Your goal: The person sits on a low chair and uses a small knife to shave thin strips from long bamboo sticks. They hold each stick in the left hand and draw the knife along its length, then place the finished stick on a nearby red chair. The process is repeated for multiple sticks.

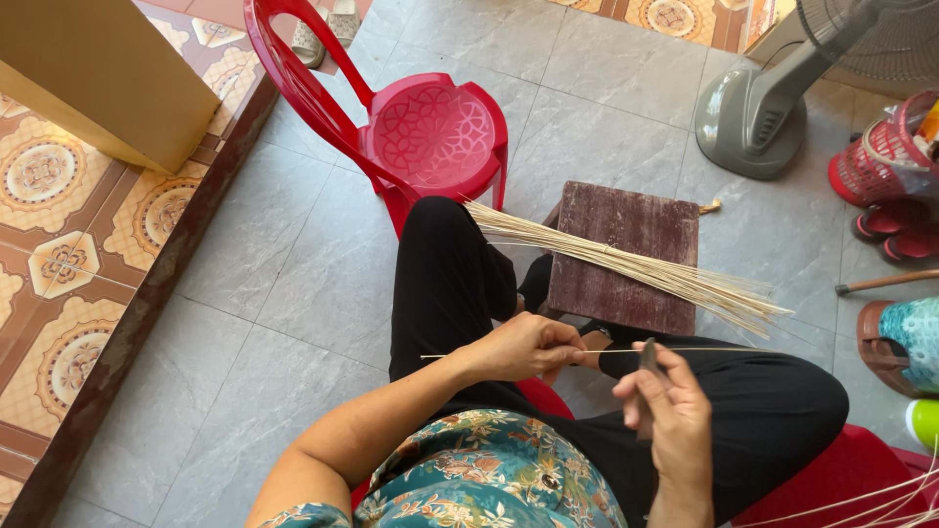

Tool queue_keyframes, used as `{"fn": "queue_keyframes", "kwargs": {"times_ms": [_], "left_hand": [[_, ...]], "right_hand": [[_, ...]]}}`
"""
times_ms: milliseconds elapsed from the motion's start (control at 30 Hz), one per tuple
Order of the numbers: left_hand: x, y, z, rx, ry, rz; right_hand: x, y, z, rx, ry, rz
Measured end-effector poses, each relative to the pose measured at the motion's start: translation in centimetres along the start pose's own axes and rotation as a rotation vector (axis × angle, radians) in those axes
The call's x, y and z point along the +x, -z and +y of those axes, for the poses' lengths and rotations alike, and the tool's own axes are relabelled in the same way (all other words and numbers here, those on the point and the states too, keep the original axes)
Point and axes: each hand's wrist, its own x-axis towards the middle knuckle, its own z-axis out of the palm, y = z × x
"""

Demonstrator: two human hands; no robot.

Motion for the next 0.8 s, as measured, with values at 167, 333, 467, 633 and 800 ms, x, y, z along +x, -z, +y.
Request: {"fn": "queue_keyframes", "kwargs": {"times_ms": [167, 333, 467, 633, 800], "left_hand": [[-1.6, 1.3, -0.6, 0.029, 0.044, -0.058], [-3.5, 3.5, -1.1, -0.035, 0.087, -0.085], [-4.9, 6.0, -1.8, -0.026, 0.118, -0.029], [-6.4, 8.7, -3.2, -0.007, 0.161, 0.033], [-7.2, 10.7, -4.9, -0.236, 0.263, 0.356]], "right_hand": [[-0.1, 3.3, 0.3, 0.079, 0.063, 0.141], [-0.8, 8.2, -0.3, 0.129, 0.172, 0.313], [-2.5, 12.8, -0.5, 0.151, 0.203, 0.474], [-4.4, 17.2, 0.1, 0.167, 0.275, 0.615], [-5.9, 17.6, -1.0, 0.161, 0.329, 0.655]]}}
